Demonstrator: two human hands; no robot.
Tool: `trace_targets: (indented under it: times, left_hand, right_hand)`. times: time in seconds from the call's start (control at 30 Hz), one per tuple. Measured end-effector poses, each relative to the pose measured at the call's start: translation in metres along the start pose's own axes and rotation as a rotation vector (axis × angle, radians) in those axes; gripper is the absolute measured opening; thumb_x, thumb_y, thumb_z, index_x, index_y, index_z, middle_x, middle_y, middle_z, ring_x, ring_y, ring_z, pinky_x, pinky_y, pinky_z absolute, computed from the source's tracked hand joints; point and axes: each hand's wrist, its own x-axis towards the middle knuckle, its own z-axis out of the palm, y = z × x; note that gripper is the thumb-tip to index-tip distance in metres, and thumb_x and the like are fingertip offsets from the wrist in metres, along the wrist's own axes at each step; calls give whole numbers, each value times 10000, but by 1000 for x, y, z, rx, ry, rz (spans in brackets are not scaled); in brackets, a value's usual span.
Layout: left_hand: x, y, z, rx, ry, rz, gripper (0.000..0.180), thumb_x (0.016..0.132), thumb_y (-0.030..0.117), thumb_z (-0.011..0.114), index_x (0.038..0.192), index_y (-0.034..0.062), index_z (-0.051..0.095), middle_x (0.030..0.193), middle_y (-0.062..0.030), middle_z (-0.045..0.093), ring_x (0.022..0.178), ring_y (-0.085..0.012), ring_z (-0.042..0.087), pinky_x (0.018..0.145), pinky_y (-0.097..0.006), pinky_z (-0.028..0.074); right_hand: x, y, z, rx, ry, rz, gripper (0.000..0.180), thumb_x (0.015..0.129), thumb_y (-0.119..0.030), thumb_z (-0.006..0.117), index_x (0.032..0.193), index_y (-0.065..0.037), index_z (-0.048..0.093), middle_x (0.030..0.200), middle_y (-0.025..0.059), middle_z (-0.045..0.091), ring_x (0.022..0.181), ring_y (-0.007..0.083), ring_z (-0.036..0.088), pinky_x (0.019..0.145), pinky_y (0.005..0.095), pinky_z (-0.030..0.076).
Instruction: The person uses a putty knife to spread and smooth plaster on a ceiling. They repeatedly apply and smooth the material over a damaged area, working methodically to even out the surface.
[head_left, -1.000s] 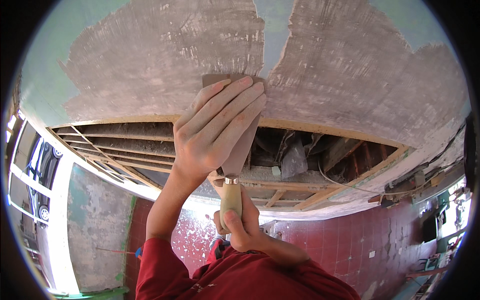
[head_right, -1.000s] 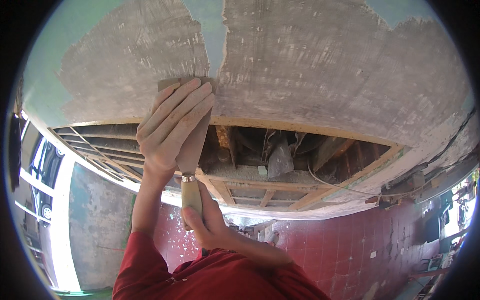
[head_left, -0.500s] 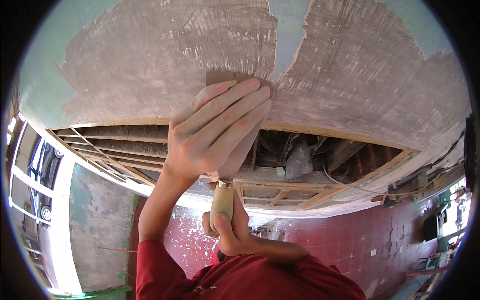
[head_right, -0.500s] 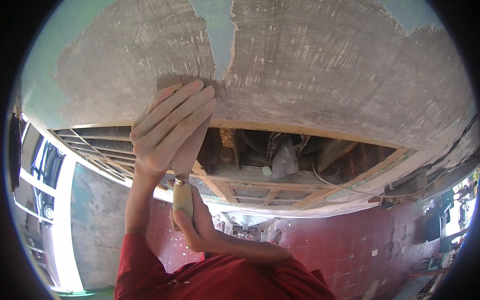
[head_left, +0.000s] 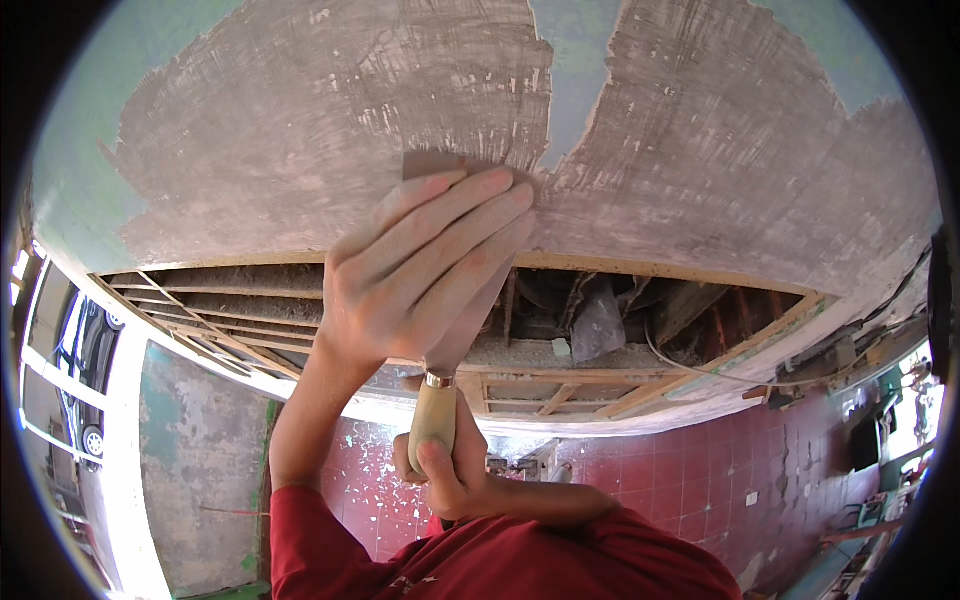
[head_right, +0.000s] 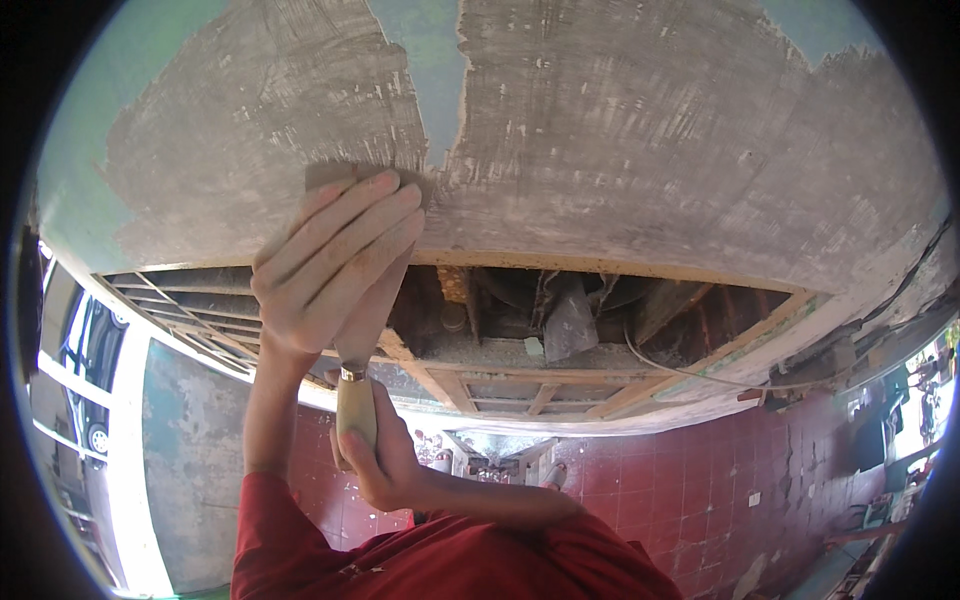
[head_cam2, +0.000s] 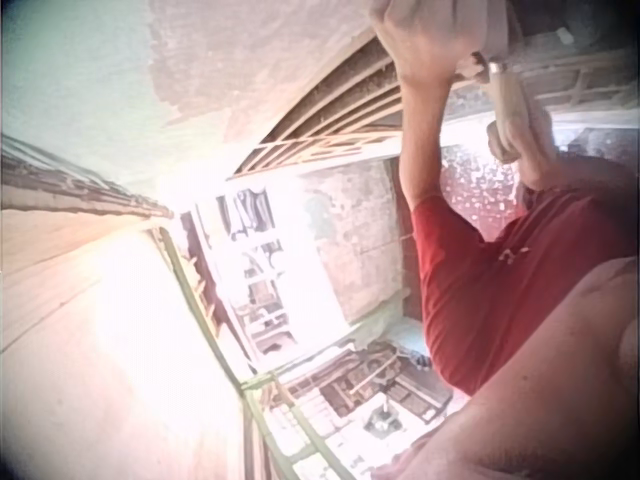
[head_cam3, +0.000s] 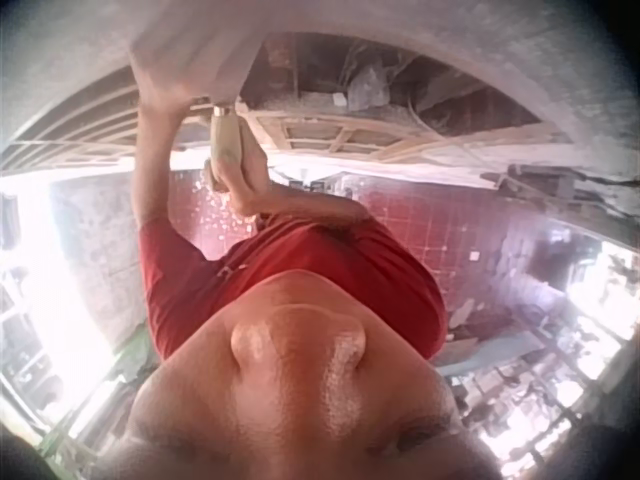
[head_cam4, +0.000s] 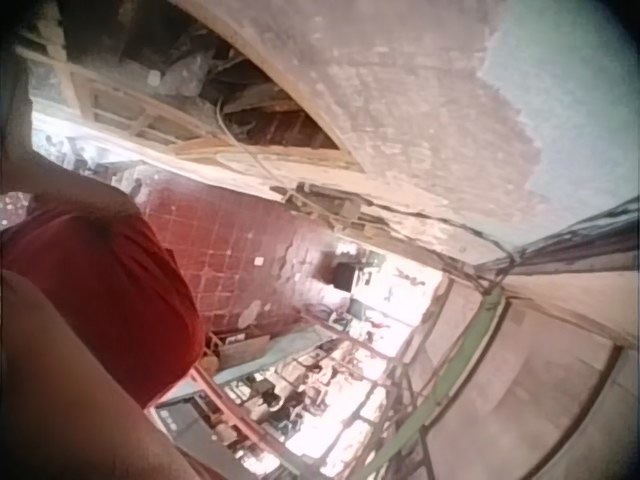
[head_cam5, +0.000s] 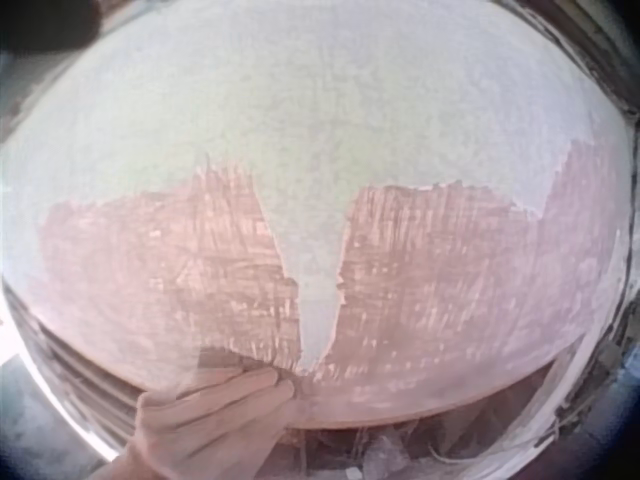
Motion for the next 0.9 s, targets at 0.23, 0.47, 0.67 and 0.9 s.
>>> trace_targets:
  times: [0.23,0.47,0.67,0.9]
  left_hand:
    - [7,-1,4,-42,15,1,260,638,20,690,896,14,724,976,-64,716,982,-202,680,880,-328,532]
    - [18,-3,3,-40,52,22,251,652,11,691,902,13,720,978,-67,716,988,-206,678,880,-330,533]
    - [-1,6,5,-38,-8,-24,241,662,6,695,902,13,719,995,-70,713,1002,-208,674,882,-337,534]
    - [26,-4,2,-43,39,26,246,664,-1,705,908,18,722,997,-68,714,994,-207,676,883,-338,536]
  right_hand:
    - [9,-2,7,-93,31,-81,527,1004,-237,369,1394,50,162,519,36,391,400,80,303,422,245,253]
    - [6,-17,4,13,-23,-42,486,979,-125,382,1409,21,208,692,33,485,574,73,405,546,231,353]
    - [-2,-5,0,2,19,1,502,987,-149,372,1409,39,175,633,29,441,516,71,365,501,230,317]
    - [15,-20,11,-52,-6,-110,529,1007,-221,371,1405,51,154,538,3,354,426,64,308,427,233,260]
